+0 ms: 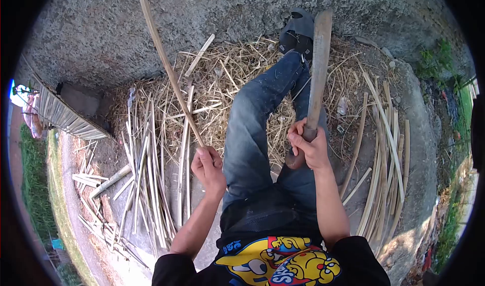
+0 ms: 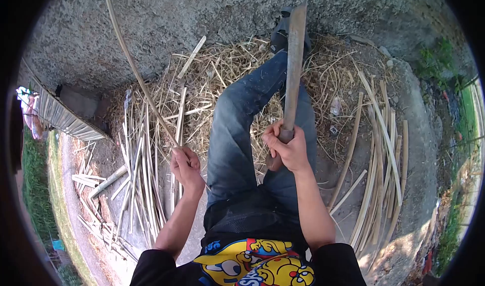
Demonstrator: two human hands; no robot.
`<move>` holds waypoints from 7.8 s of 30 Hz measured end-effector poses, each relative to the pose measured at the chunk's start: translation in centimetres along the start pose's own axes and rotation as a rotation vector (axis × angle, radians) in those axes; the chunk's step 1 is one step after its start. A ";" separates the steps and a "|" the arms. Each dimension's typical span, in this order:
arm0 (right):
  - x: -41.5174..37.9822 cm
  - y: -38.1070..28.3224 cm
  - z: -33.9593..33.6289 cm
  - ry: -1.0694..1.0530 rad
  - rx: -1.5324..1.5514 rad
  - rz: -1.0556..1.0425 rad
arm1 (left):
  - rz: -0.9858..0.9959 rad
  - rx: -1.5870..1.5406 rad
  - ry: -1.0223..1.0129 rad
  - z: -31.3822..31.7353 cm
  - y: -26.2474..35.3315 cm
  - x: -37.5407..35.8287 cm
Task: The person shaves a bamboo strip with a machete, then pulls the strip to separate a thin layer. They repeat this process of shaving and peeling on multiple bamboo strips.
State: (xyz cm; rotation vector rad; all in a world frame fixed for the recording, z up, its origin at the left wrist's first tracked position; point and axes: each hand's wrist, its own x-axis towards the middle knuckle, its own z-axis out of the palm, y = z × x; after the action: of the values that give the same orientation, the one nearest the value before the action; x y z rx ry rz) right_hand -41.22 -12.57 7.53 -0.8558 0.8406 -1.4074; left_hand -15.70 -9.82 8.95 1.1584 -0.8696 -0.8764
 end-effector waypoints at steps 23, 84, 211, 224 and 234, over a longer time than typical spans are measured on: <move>0.3 -6.0 -8.5 0.029 -1.074 0.019 | 1.162 1.258 0.207 -6.3 7.7 9.3; 8.0 2.1 0.6 -0.189 -1.598 -0.027 | -0.295 1.070 -0.744 -11.8 0.2 -4.1; 0.6 6.4 4.0 -0.227 -1.379 0.035 | -0.143 1.031 -0.827 -7.7 -0.1 1.7; 1.8 4.1 -2.3 -0.388 -1.617 -0.051 | -0.463 0.897 -0.730 -7.1 -1.9 0.0; 2.0 3.5 1.1 -0.438 -1.363 0.214 | -0.331 0.838 -0.667 -7.8 -2.9 -2.2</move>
State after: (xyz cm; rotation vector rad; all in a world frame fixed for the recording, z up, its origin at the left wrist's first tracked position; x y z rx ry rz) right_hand -38.60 -14.60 4.95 -1.9103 1.4649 -0.2479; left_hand -9.81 -5.35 4.52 1.7991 -1.7259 -1.2514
